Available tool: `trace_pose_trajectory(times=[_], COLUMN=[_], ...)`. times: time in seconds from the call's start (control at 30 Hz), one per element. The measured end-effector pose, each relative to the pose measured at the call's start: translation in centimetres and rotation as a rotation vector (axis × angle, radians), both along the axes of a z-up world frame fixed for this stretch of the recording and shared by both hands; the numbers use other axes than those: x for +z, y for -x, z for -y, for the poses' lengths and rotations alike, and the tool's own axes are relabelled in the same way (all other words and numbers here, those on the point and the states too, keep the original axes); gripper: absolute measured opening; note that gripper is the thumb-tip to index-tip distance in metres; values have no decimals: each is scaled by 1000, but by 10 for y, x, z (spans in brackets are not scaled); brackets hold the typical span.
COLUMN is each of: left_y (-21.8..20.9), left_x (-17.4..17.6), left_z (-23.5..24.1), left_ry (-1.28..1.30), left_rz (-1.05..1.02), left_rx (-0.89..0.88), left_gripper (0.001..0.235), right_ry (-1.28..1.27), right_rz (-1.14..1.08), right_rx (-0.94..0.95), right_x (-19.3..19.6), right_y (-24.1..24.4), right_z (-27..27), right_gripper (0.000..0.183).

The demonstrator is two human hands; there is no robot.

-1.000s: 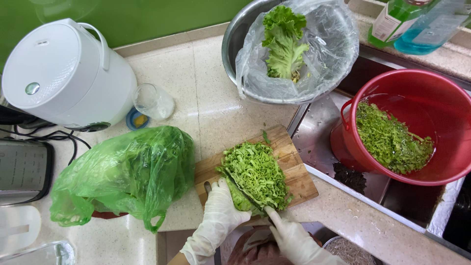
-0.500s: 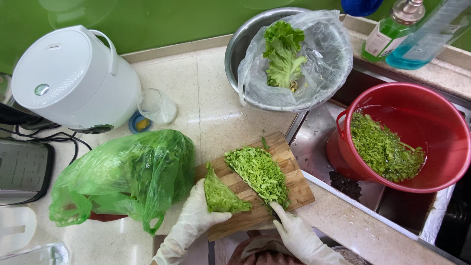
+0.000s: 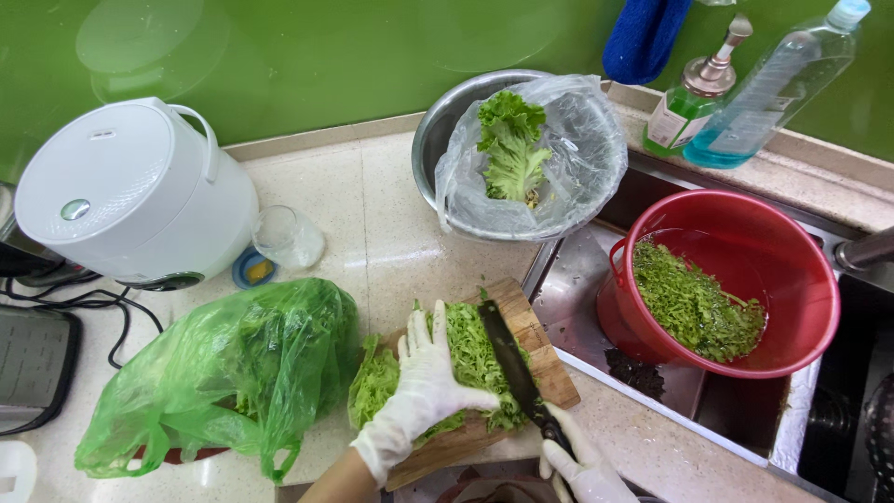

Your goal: The person chops lettuce on a wooden cutting board using a knife, then transfers the chopped pieces into a red bucket filled with water. They repeat this process with multiple lettuce leaves, occasionally discarding the core into a trash bin.

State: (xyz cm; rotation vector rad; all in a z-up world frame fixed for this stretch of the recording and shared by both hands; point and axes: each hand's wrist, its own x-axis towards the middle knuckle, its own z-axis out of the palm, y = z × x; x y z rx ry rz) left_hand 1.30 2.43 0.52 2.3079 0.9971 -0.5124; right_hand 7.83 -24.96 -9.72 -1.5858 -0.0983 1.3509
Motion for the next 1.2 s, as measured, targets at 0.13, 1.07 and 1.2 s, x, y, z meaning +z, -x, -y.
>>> trace_pose_trajectory(times=[0.13,1.07,1.2], left_y=[-36,-85,-163], left_x=[-41,53,79], left_z=[15,74,107], left_ry=[-63,60,-118], left_rz=[311,1510,1483], left_rx=[391,698,380], left_gripper=[139,51,54], right_ry=[-48,-558,-178], right_rz=[51,820,498], right_rx=[-200,278,69], right_x=[-25,110,130], right_y=[-11,-62,-106], right_z=[14,-28,11], right_gripper=[55,60,65])
